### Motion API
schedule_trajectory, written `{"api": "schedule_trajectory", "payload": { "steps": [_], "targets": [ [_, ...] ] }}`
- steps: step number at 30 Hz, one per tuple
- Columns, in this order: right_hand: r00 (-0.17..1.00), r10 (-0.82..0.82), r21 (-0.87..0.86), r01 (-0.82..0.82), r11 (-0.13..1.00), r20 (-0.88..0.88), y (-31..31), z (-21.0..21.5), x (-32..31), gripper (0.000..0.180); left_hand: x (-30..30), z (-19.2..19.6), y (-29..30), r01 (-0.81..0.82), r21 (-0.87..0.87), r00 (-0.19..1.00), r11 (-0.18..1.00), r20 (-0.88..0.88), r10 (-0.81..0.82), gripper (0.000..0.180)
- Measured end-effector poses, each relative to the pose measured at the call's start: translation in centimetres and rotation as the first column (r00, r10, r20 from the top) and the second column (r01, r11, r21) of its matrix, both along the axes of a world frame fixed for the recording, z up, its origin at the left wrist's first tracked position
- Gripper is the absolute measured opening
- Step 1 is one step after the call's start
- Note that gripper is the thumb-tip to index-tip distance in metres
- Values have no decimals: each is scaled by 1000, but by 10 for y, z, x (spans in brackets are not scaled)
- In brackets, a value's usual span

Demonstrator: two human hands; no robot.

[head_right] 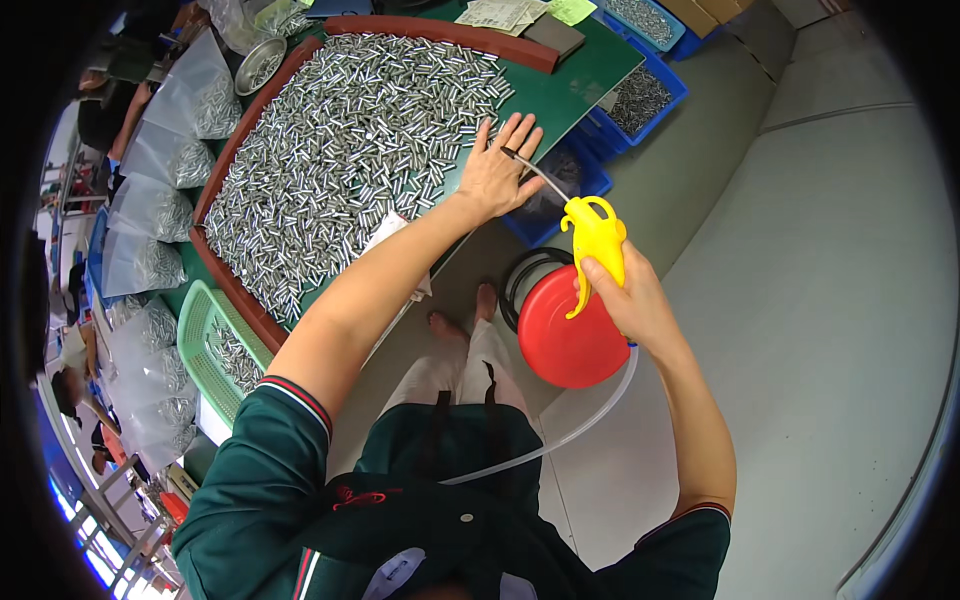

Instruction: Inspecting and sorting small metal pins at a factory workbench using a compressed air duster.

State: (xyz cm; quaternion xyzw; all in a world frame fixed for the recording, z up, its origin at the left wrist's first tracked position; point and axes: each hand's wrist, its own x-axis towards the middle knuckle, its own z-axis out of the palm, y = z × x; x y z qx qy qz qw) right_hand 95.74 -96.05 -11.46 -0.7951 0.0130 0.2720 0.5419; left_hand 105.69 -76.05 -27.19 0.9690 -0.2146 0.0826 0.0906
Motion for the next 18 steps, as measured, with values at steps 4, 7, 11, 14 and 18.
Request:
{"api": "schedule_trajectory", "payload": {
  "steps": [4,7,11,14,18],
  "targets": [
    [995,51,-93,-44,995,81,-3,-5,-1,22,0,-1,0,-44,12,999,999,21,44,74],
    [991,73,-124,-60,991,110,-7,-7,0,25,-1,-1,0,-74,2,997,997,7,74,75],
    [991,95,-158,-79,984,93,-1,9,1,25,0,-1,-2,-81,-29,997,996,-17,81,76],
    [982,128,-198,-98,975,142,-4,2,0,27,0,-5,0,-83,-10,997,997,-10,83,76],
    [980,160,-290,-121,949,115,4,15,9,29,-1,-5,-1,-85,17,996,996,-9,86,77]
  ]
}}
